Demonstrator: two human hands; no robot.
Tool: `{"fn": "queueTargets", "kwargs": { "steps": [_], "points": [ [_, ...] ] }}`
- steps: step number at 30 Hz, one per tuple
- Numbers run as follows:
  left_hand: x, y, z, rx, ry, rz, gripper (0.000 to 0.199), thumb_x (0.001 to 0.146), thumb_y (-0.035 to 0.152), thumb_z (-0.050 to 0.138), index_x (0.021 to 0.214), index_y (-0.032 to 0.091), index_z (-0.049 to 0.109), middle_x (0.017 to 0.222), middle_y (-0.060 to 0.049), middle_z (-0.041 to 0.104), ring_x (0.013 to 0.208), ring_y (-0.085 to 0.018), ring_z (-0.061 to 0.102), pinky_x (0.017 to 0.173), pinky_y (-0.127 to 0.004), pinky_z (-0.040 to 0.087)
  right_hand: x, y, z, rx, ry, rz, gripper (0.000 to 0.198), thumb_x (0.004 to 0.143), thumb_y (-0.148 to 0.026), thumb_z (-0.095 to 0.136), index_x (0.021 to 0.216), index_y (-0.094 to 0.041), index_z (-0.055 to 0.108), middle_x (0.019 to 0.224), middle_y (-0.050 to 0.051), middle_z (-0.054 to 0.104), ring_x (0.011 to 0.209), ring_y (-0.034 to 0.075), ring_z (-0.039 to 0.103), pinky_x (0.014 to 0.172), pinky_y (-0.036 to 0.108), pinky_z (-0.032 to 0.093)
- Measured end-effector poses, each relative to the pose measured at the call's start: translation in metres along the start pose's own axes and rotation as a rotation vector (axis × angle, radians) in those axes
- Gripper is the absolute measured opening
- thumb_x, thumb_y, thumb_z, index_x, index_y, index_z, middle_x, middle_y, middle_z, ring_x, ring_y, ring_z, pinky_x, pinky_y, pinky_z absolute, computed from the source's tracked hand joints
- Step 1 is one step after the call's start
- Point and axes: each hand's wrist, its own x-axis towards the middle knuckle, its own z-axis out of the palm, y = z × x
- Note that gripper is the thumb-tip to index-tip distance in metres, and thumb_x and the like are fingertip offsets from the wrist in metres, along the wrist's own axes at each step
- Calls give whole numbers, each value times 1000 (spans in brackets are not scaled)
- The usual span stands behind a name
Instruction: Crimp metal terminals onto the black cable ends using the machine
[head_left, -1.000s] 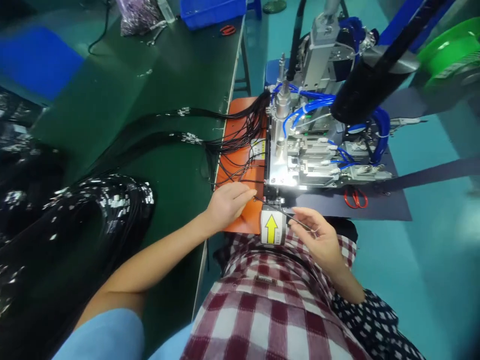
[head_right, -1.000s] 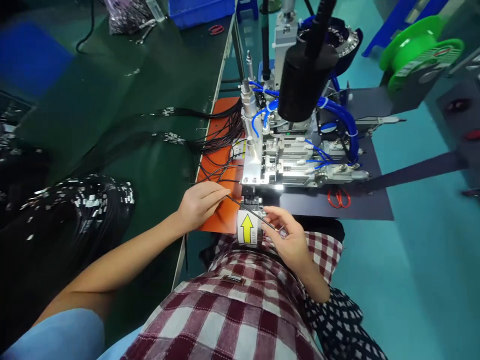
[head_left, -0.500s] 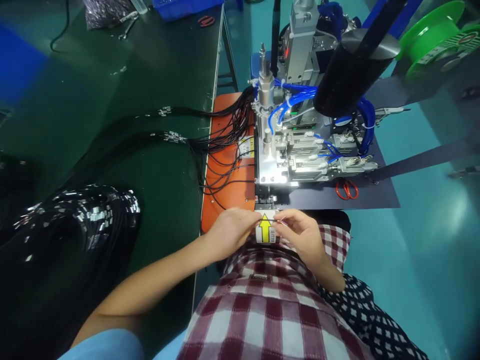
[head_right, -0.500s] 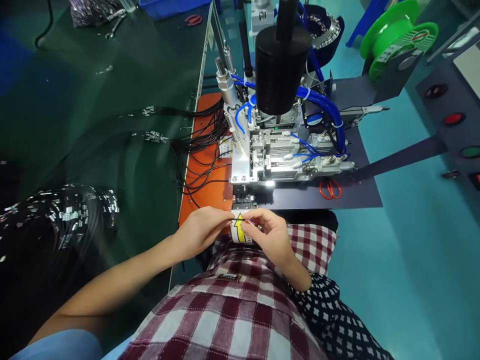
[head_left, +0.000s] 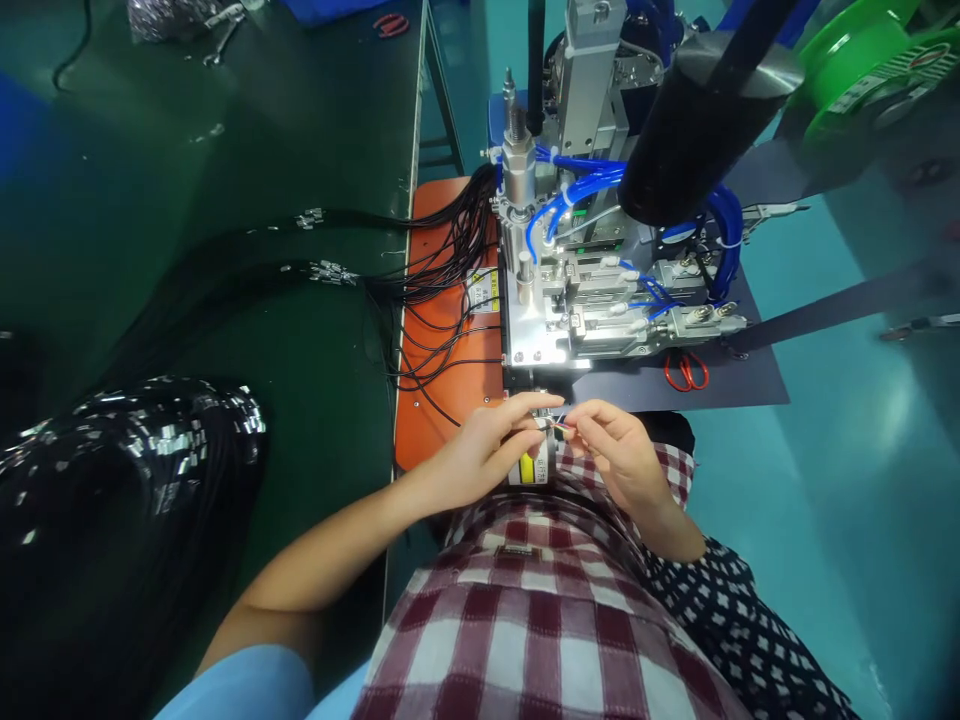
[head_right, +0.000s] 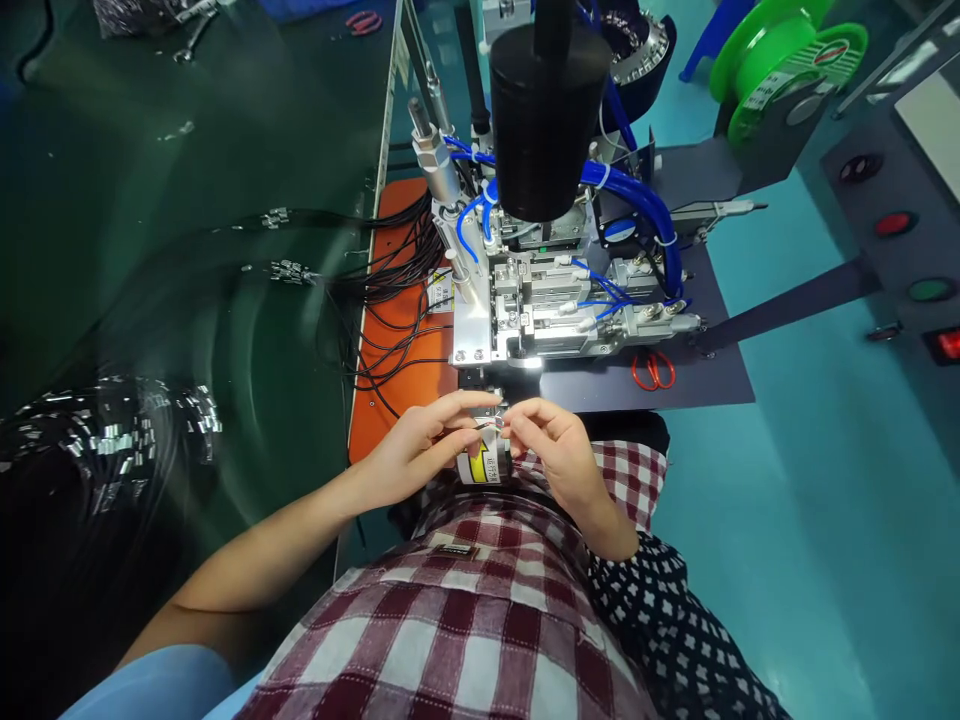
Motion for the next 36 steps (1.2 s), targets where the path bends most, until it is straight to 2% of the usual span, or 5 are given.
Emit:
{"fn": "queueTargets", "kwargs": {
  "steps": [9,14,20,29,36],
  "points": [
    [6,-6,7,-99,94,3,21,91,25,58,107,19,71,100,-6,70,88,-17,64,78,-28,50,-6,1,5,-286,64,-96,15,78,-36,74,79,-21,70,72,0,65,57,11,53,50,24,46],
    [11,-6,11,-322,117,-130,15,85,27,66,95,16,71,83,-4,69,58,-10,58,52,-21,45,-5,-1,10,-417,84,-190,11,79,-31,72,76,-21,69,73,2,66,65,14,57,59,28,49],
    [9,-9,13,-523,207,-268,20,77,31,74,82,14,67,52,4,54,41,-5,44,40,-17,32,0,2,5,-325,96,-90,17,84,-37,66,82,-21,70,71,1,67,58,13,56,57,28,51],
    [9,-9,12,-519,194,-301,22,78,31,72,91,13,67,60,4,55,45,-4,42,41,-16,31,-8,-3,15,-427,123,-122,10,83,-31,68,81,-21,71,76,2,67,61,14,56,55,27,47],
    [7,-6,9,-519,142,-308,24,77,29,72,93,13,64,65,3,56,47,-4,46,44,-15,36,6,1,7,-265,-12,29,21,78,-40,71,73,-19,69,66,0,62,56,12,51,54,26,45]
  ]
}}
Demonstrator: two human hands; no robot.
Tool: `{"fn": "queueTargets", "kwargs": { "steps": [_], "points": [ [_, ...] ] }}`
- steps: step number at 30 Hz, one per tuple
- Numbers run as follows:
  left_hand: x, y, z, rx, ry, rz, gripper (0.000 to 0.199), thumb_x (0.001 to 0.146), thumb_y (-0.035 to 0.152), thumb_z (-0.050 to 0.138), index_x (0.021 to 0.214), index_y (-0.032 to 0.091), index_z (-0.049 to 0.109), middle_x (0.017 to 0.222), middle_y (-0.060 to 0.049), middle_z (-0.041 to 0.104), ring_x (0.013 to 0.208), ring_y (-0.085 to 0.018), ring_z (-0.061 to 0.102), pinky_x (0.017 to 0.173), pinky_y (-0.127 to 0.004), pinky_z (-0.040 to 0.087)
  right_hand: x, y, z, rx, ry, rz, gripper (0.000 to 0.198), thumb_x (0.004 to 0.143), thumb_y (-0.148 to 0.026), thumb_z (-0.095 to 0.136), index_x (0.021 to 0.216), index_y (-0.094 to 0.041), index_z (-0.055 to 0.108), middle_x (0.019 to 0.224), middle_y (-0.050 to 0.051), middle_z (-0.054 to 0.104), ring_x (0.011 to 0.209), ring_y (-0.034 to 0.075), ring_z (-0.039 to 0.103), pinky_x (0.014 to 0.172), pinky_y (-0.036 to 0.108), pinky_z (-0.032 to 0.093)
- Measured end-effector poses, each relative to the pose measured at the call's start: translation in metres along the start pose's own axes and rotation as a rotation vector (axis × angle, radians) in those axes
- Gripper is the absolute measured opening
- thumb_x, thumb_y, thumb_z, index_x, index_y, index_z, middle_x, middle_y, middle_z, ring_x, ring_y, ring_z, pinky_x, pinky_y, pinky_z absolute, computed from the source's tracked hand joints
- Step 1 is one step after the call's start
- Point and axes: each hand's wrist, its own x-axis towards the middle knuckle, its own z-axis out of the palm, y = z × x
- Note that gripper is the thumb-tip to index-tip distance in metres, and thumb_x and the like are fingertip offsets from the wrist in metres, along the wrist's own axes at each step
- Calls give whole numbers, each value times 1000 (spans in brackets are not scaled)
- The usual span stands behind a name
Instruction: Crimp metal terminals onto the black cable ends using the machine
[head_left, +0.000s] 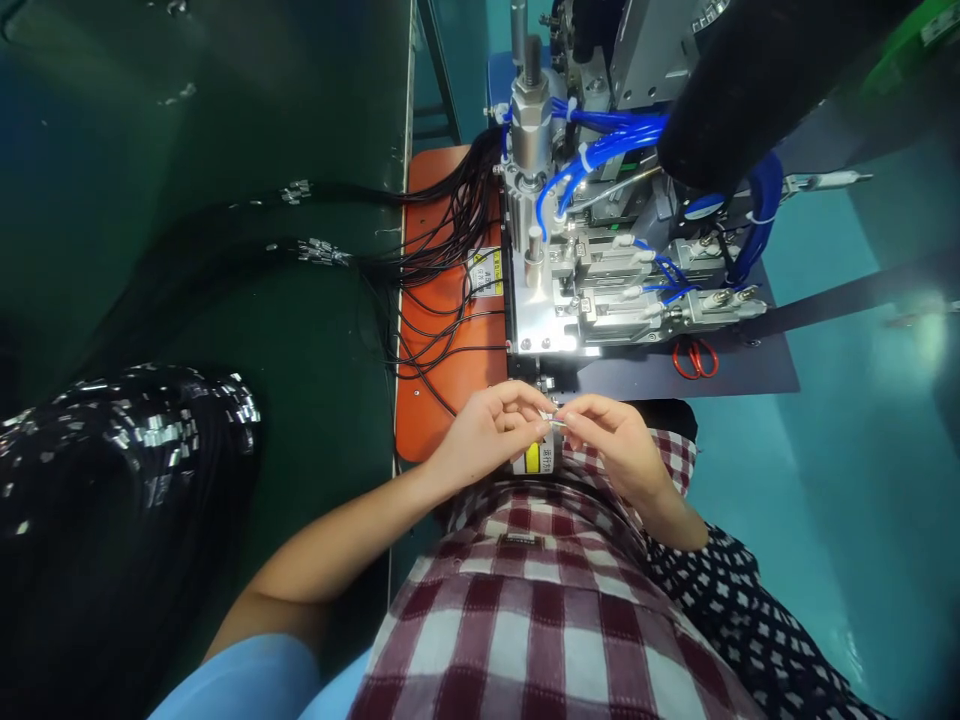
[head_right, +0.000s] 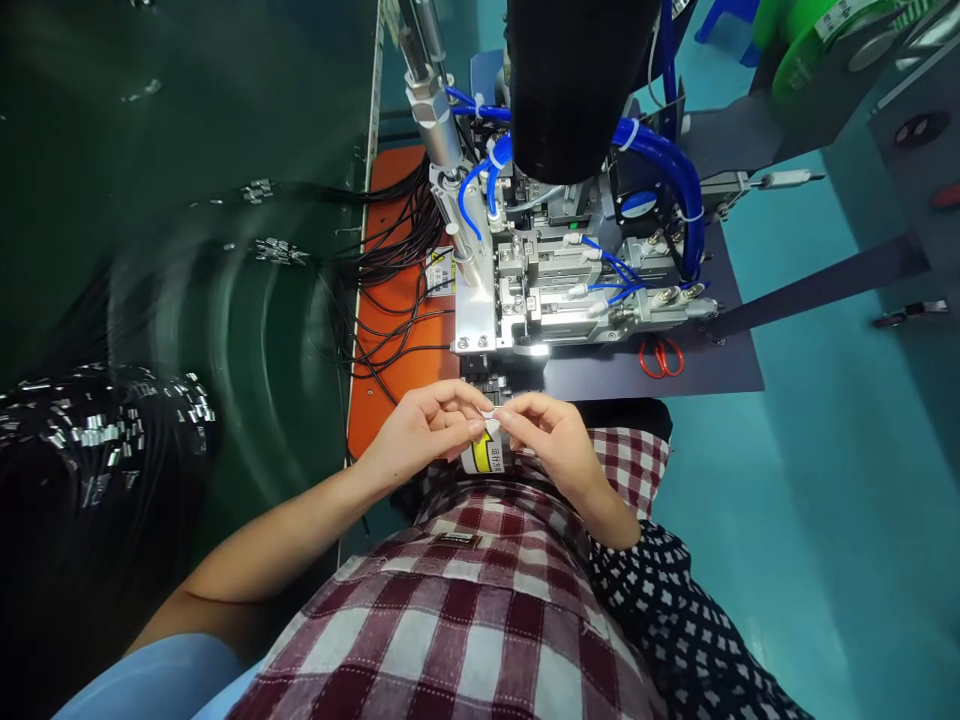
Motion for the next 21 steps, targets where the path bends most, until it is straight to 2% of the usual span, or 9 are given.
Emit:
{"fn": "queueTargets", "kwargs": {
  "steps": [3,6,9,12,16,18,21],
  "points": [
    [0,0,-2,12,-22,-2,21,78,30,71,89,13,65,61,3,55,46,-4,45,44,-15,34,3,-1,-3,48,-86,45,21,78,-38,71,69,-19,67,63,-1,59,54,11,48,52,25,43],
    [0,0,-2,32,-4,-9,18,79,30,70,84,13,64,52,5,50,44,-4,42,43,-15,32,0,-7,-3,-36,-62,-5,19,79,-34,69,68,-19,66,65,-1,61,57,12,50,54,26,42],
    [0,-3,1,52,42,3,17,78,28,71,80,14,63,52,6,50,44,-5,44,42,-16,32,-6,-15,-1,-278,30,-166,15,83,-29,66,70,-20,65,71,1,63,63,14,53,57,27,42],
    [-1,-7,5,89,105,73,15,78,28,70,80,14,64,59,4,55,47,-5,47,44,-16,36,-12,-21,1,-579,89,-338,15,87,-26,61,73,-22,65,72,1,64,61,14,51,57,29,40],
    [-1,-12,8,48,165,82,19,80,31,70,81,14,62,62,3,56,48,-5,48,42,-16,35,-17,-14,4,-949,175,-577,9,88,-24,62,81,-23,68,71,1,67,57,14,50,63,33,36],
    [0,-11,7,-6,168,54,22,79,33,71,81,14,60,59,4,55,45,-4,46,40,-15,33,-18,-8,7,-1032,207,-662,6,87,-23,64,85,-23,69,73,2,70,57,14,52,63,33,35],
    [0,-9,7,-64,150,36,25,80,35,71,81,14,58,53,7,50,41,-3,42,39,-14,30,-16,-1,13,-1023,264,-707,5,86,-22,65,84,-23,70,71,1,71,57,13,53,61,33,34]
  ]
}}
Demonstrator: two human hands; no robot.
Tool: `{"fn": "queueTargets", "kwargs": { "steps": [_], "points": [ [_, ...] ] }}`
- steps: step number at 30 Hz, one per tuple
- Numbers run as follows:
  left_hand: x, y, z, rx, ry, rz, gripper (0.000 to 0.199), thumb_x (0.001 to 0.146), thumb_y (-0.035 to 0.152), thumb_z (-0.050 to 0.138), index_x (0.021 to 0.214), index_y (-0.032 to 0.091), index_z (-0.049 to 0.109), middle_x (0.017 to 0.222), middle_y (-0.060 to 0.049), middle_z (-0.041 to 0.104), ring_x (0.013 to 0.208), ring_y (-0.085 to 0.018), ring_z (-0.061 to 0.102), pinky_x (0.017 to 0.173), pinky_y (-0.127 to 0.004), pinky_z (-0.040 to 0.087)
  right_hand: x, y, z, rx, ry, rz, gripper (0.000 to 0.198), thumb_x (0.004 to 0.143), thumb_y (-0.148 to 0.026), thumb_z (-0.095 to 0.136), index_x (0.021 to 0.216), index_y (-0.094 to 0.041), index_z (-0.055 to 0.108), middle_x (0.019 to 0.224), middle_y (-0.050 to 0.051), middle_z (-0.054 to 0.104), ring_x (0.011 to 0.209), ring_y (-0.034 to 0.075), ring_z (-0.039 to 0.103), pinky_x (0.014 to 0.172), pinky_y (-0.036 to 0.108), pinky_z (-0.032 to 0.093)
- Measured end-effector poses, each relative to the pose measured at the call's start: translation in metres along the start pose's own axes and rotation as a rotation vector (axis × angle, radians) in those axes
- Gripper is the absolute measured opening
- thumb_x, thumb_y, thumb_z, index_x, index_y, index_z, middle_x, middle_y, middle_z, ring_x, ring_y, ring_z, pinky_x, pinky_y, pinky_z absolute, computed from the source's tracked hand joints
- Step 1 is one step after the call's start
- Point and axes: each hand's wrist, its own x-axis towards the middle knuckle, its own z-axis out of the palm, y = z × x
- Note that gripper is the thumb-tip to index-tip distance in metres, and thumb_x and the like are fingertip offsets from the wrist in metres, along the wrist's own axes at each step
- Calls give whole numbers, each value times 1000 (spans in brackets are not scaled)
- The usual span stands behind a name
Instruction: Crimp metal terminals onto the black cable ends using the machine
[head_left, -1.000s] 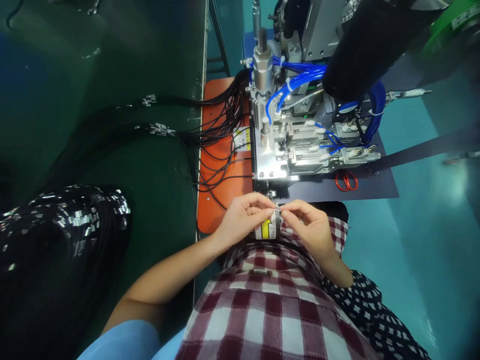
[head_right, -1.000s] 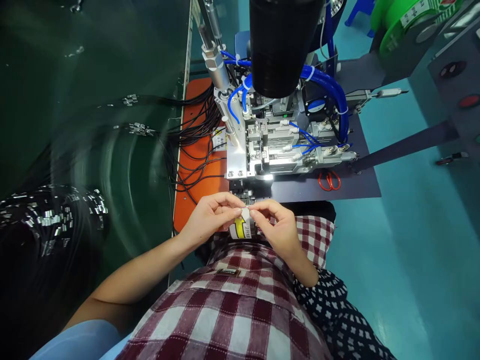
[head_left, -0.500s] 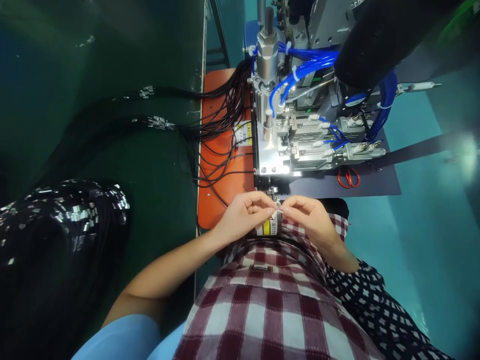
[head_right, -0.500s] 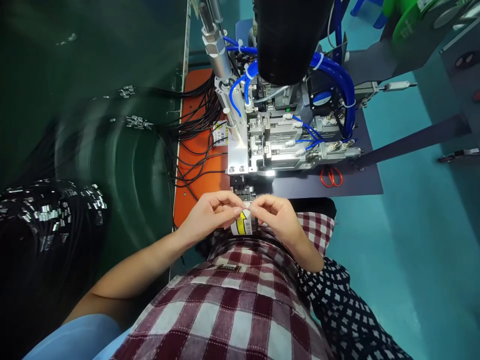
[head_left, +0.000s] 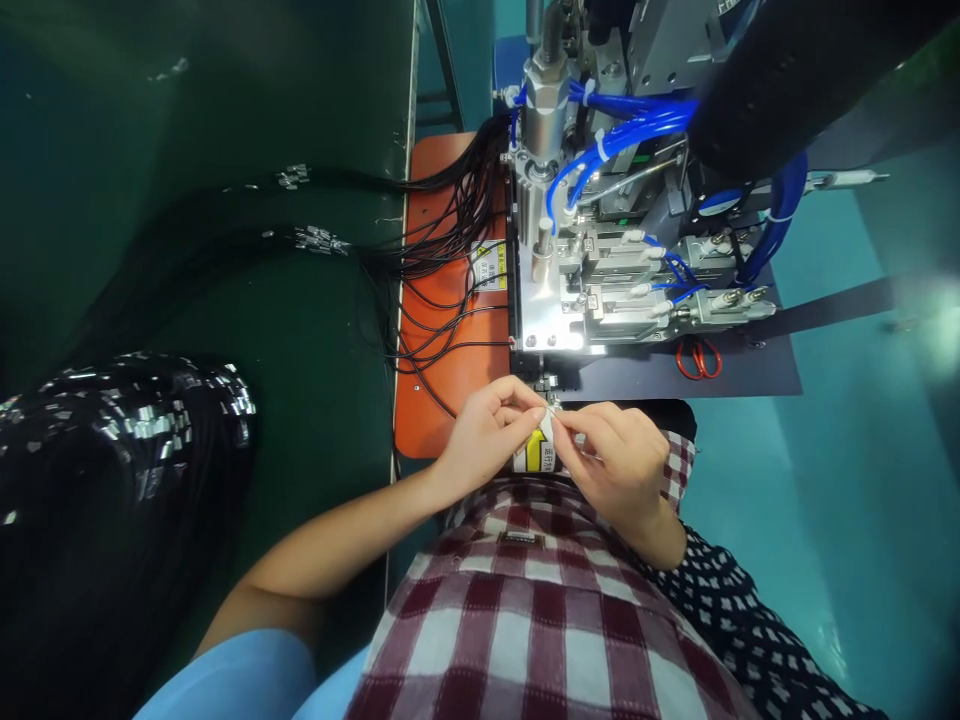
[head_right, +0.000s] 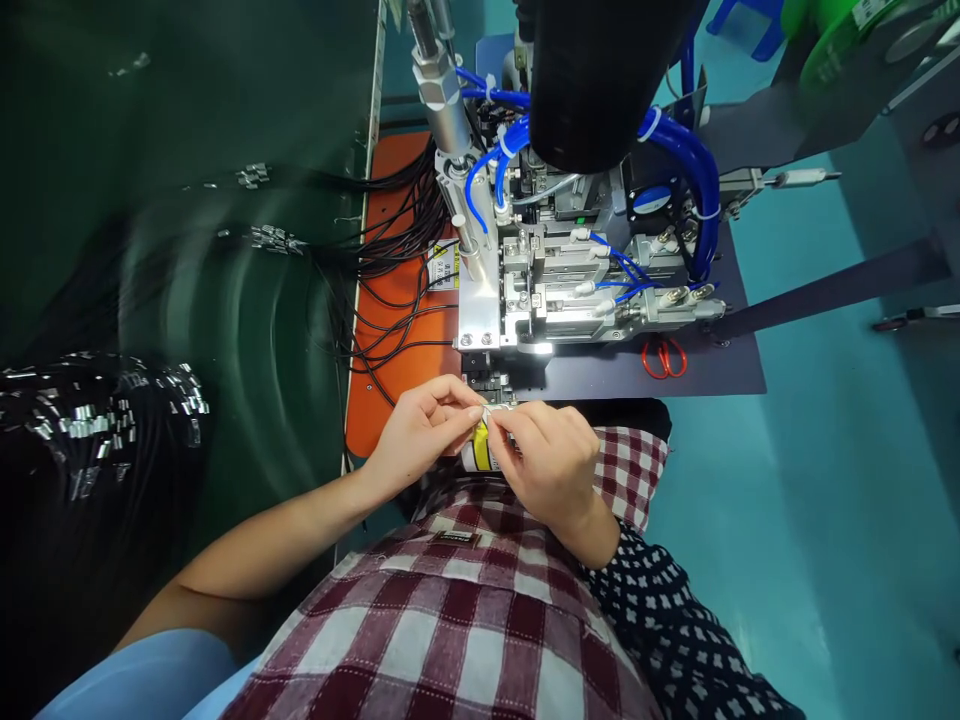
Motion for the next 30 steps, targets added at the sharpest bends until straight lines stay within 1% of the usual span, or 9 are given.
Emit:
{"fn": "queueTargets", "kwargs": {
  "steps": [2,3,6,9,12,15,17,23,30],
  "points": [
    [0,1,0,-32,-13,6,26,80,35,72,81,14,57,52,7,48,41,-3,40,39,-14,29,2,-3,4,116,49,80,8,85,-21,66,78,-22,70,67,1,69,56,13,53,60,31,36],
    [1,1,0,-47,-19,12,26,80,35,72,81,13,57,52,7,49,42,-3,40,40,-14,29,3,-5,6,222,58,159,10,84,-21,66,75,-21,69,66,1,67,56,12,53,59,30,38],
    [1,1,-1,-80,-40,29,25,80,33,72,82,13,58,56,6,51,44,-3,41,41,-14,30,7,-6,8,648,-29,502,14,82,-26,68,70,-19,66,63,0,63,53,11,50,50,26,39],
    [1,0,-2,-110,-60,38,22,80,31,72,84,13,60,59,6,52,45,-3,41,42,-15,30,8,-4,10,1022,-158,789,17,80,-32,71,72,-19,65,51,-6,51,41,7,37,40,22,28],
    [2,-1,-3,-130,-82,47,20,82,30,71,87,12,64,60,5,52,46,-3,41,44,-15,31,9,-5,12,1278,-220,931,20,78,-33,72,71,-17,63,51,-7,44,39,2,27,38,21,17],
    [2,-4,-4,-142,-96,66,18,83,29,70,90,13,66,60,4,53,47,-3,41,45,-16,32,11,-12,14,1447,-232,1002,23,75,-31,74,66,-15,61,58,-6,47,41,1,24,39,20,15],
    [2,-5,-5,-152,-93,70,18,83,29,70,91,13,67,59,4,53,47,-4,41,45,-17,32,11,-18,16,1470,-201,1012,24,75,-31,74,65,-15,60,59,-5,49,42,1,24,39,20,16],
    [-1,-2,-3,-163,-17,30,17,78,29,74,83,13,68,52,6,47,47,-4,38,45,-17,29,5,-25,25,1234,-95,938,21,80,-30,71,68,-17,59,46,-9,43,39,3,30,39,18,20],
    [0,-4,-3,-139,30,-48,17,77,29,72,74,15,63,46,8,37,44,-4,29,42,-18,22,4,-27,25,1111,-103,902,21,80,-30,71,69,-18,57,44,-9,46,38,4,38,39,17,28]
  ]
}}
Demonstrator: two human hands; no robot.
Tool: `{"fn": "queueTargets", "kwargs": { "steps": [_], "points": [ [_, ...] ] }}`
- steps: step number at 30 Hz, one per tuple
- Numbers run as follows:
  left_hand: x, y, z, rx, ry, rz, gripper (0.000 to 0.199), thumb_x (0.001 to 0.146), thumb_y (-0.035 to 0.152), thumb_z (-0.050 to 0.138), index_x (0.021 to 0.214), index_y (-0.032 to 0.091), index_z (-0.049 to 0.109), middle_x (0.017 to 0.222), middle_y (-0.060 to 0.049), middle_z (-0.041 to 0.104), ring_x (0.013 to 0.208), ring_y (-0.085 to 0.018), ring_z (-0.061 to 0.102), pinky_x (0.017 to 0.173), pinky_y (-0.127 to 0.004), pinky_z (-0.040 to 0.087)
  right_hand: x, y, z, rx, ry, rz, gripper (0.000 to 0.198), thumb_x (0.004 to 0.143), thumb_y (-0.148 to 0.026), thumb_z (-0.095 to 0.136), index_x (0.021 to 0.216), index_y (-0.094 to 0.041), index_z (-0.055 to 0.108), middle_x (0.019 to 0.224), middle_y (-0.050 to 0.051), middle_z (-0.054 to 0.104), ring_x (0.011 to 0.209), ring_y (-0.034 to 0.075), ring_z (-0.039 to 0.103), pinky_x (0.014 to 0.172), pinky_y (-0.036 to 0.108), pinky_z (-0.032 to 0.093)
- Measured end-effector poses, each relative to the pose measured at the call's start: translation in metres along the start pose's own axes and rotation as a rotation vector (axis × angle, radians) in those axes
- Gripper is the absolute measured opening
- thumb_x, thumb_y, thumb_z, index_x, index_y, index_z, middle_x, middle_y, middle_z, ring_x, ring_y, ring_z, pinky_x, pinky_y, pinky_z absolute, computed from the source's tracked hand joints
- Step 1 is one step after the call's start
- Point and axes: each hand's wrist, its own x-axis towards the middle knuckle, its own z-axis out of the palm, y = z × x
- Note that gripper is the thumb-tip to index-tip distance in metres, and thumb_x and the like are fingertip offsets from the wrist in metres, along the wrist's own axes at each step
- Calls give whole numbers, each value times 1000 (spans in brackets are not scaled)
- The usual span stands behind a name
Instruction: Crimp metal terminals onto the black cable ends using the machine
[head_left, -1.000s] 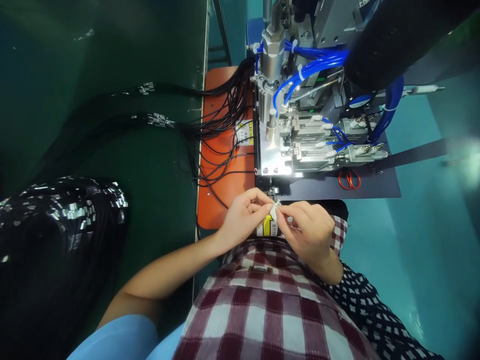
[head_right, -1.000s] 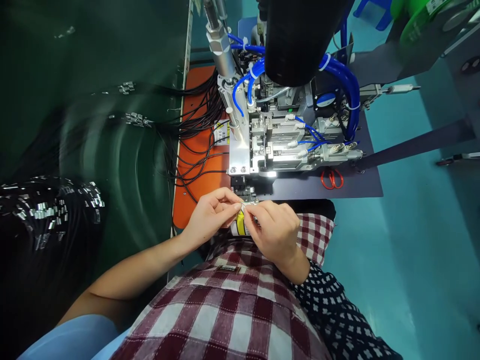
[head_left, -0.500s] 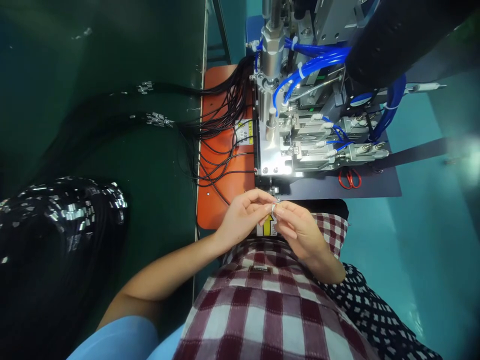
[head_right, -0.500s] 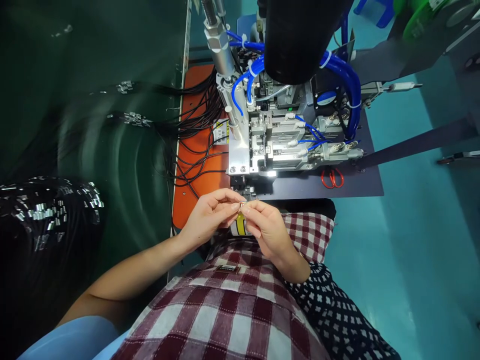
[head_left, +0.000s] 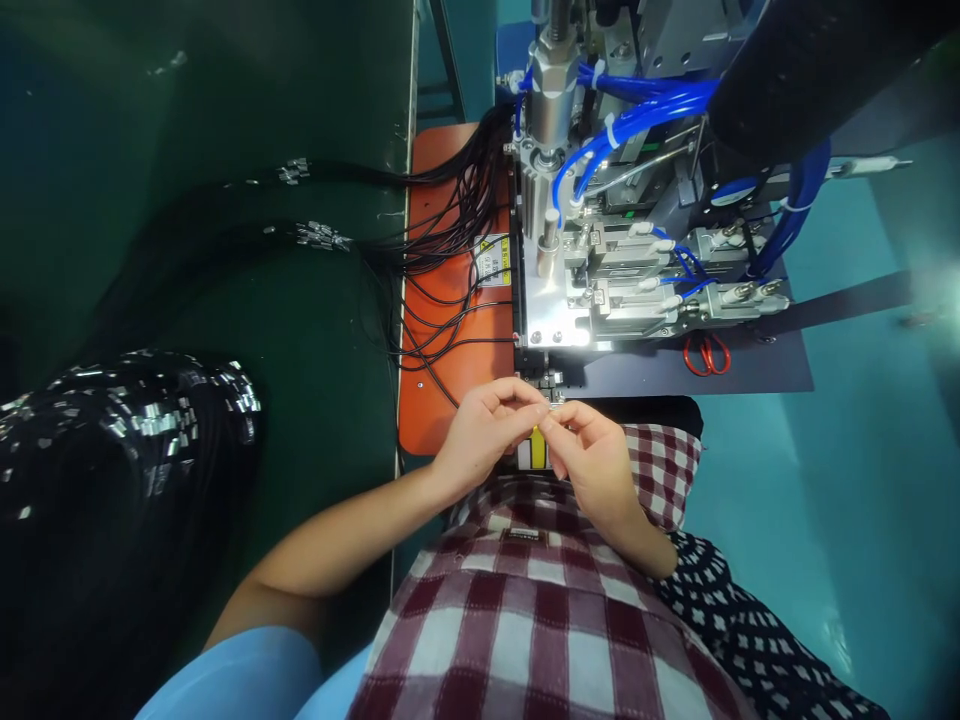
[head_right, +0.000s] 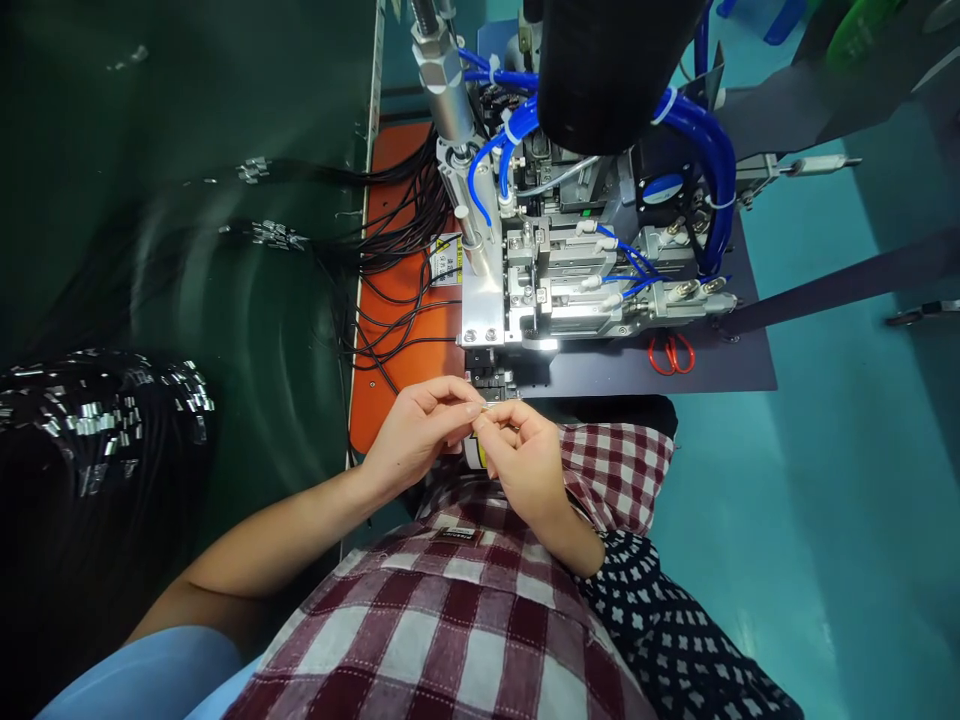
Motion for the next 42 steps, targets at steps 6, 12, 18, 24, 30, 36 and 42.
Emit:
{"fn": "queueTargets", "kwargs": {
  "steps": [6,12,18,24,30,36,42],
  "points": [
    [-1,0,-1,16,12,-5,16,79,28,70,74,15,62,47,8,38,44,-4,29,42,-18,23,-1,-9,-14,-118,-35,-6,14,79,-29,71,78,-17,66,52,-5,55,42,7,48,44,20,38],
    [-1,0,1,39,-1,26,17,78,29,71,78,14,65,51,7,46,44,-3,35,44,-16,31,1,-10,-20,-135,36,-110,11,77,-26,73,78,-17,66,62,-3,60,46,7,50,45,20,40],
    [-2,3,3,146,-17,52,14,75,25,74,76,13,66,55,7,50,47,-4,40,49,-16,37,3,-9,-22,-153,-3,-134,11,80,-25,70,75,-18,63,55,-5,54,44,7,47,43,21,37],
    [-2,3,3,171,-44,42,22,77,34,72,75,13,65,55,5,49,49,-6,42,47,-18,34,9,-4,-27,-145,-27,-150,13,82,-28,70,75,-19,62,53,-6,53,44,8,47,45,22,38],
    [-2,2,3,144,-28,42,25,77,36,73,75,13,65,55,5,50,50,-6,42,48,-18,34,12,5,-29,1,-75,-72,13,80,-30,73,78,-20,66,53,-5,56,44,8,48,46,22,39],
    [-2,2,2,129,-35,35,21,77,34,73,77,14,66,56,6,50,50,-6,42,50,-19,35,10,-2,-25,-37,-40,-82,14,77,-30,75,77,-19,66,54,-5,56,45,9,48,46,22,38],
    [-2,-1,1,121,-29,43,23,78,35,72,77,13,65,53,7,46,48,-5,37,47,-18,29,12,-1,-24,-51,-41,-82,15,77,-30,74,75,-19,65,53,-5,54,45,9,46,47,23,37]
  ]
}}
